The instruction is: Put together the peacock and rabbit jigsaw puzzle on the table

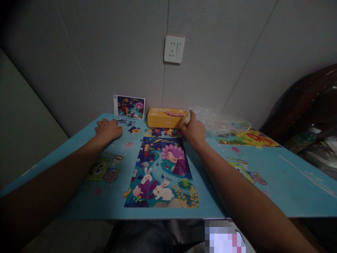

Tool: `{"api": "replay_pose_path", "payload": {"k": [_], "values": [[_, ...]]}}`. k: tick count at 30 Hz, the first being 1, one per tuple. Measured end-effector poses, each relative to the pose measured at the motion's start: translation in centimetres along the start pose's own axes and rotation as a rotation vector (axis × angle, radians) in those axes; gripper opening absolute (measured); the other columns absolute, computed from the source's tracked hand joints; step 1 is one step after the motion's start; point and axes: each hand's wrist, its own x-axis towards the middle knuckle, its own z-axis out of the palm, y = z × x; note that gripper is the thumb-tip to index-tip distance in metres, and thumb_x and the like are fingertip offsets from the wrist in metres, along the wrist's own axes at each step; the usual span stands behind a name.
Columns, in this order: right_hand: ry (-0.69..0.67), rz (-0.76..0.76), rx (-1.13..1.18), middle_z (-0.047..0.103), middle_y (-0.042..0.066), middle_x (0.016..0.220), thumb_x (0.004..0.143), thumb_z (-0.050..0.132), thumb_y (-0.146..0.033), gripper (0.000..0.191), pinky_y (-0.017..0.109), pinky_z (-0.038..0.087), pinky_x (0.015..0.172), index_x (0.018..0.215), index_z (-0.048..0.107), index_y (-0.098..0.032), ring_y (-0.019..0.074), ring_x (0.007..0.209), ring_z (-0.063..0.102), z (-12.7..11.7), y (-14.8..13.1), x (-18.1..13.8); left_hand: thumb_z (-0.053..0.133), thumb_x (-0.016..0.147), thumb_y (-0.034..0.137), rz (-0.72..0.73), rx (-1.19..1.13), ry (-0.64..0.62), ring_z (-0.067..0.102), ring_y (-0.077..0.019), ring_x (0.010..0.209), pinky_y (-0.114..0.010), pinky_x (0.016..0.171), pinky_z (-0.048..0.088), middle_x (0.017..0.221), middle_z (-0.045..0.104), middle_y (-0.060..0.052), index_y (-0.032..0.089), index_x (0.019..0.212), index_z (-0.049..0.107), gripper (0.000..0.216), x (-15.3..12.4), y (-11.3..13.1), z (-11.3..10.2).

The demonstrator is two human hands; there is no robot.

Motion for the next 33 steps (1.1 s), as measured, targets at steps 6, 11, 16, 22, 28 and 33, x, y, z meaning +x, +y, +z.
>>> {"api": "replay_pose_path", "payload": {"k": [6, 11, 16, 22, 28, 33], "values": [[-0.102, 0.117, -0.141, 0.071, 0.026, 0.103, 0.081, 0.054, -0.021, 0.060, 0.041, 0.050, 0.077, 0.139, 0.047, -0.007, 0.0379, 0.096, 0.068, -0.3, 2.3, 0.7, 0.044, 0.086, 0.045, 0.012, 0.097, -0.086, 0.045, -0.0479, 0.122, -0.061, 0.094, 0.039, 0.129, 0.052, -0.030, 0.009, 0.117, 0.065, 0.052, 0.3, -0.1, 0.3], [-0.009, 0.037, -0.084, 0.073, 0.018, 0.105, 0.085, 0.050, -0.022, 0.044, 0.041, 0.050, 0.083, 0.127, 0.060, -0.016, 0.0331, 0.101, 0.068, -0.5, 1.3, 0.5, 0.041, 0.089, 0.047, -0.017, 0.157, -0.132, 0.044, -0.0461, 0.124, -0.057, 0.096, 0.040, 0.133, 0.049, -0.029, 0.010, 0.122, 0.064, 0.055, 0.3, 0.1, 0.1], [0.199, -0.013, 0.000, 0.071, 0.016, 0.115, 0.087, 0.050, -0.026, 0.053, 0.044, 0.048, 0.088, 0.139, 0.050, -0.017, 0.0316, 0.101, 0.067, -1.4, 1.5, 1.0, 0.044, 0.087, 0.050, -0.009, 0.187, -0.141, 0.044, -0.0459, 0.123, -0.056, 0.094, 0.041, 0.133, 0.050, -0.027, 0.011, 0.124, 0.063, 0.057, 0.3, 0.3, 0.1], [0.232, 0.120, 0.076, 0.068, 0.017, 0.121, 0.080, 0.053, -0.021, 0.062, 0.044, 0.048, 0.093, 0.141, 0.048, -0.010, 0.0324, 0.107, 0.065, -0.2, 5.4, 2.6, 0.049, 0.085, 0.049, 0.014, 0.181, -0.102, 0.048, -0.0444, 0.118, -0.053, 0.091, 0.044, 0.129, 0.054, -0.025, 0.012, 0.121, 0.065, 0.054, 0.4, 0.2, 0.3], [0.146, 0.210, 0.118, 0.070, 0.017, 0.118, 0.075, 0.054, -0.019, 0.075, 0.045, 0.047, 0.095, 0.147, 0.039, -0.008, 0.0327, 0.108, 0.064, 1.7, 7.8, 3.2, 0.052, 0.084, 0.052, 0.007, 0.124, -0.088, 0.052, -0.0440, 0.114, -0.053, 0.089, 0.044, 0.125, 0.058, -0.024, 0.014, 0.115, 0.066, 0.051, 1.2, -0.3, 0.7], [0.129, 0.153, 0.115, 0.074, 0.016, 0.102, 0.073, 0.054, -0.019, 0.081, 0.042, 0.049, 0.089, 0.149, 0.032, -0.005, 0.0311, 0.098, 0.067, 1.9, 7.8, 3.2, 0.055, 0.084, 0.046, -0.006, 0.063, -0.093, 0.055, -0.0440, 0.115, -0.054, 0.088, 0.046, 0.124, 0.062, -0.023, 0.015, 0.118, 0.066, 0.047, 1.7, -0.5, 0.9]]}}
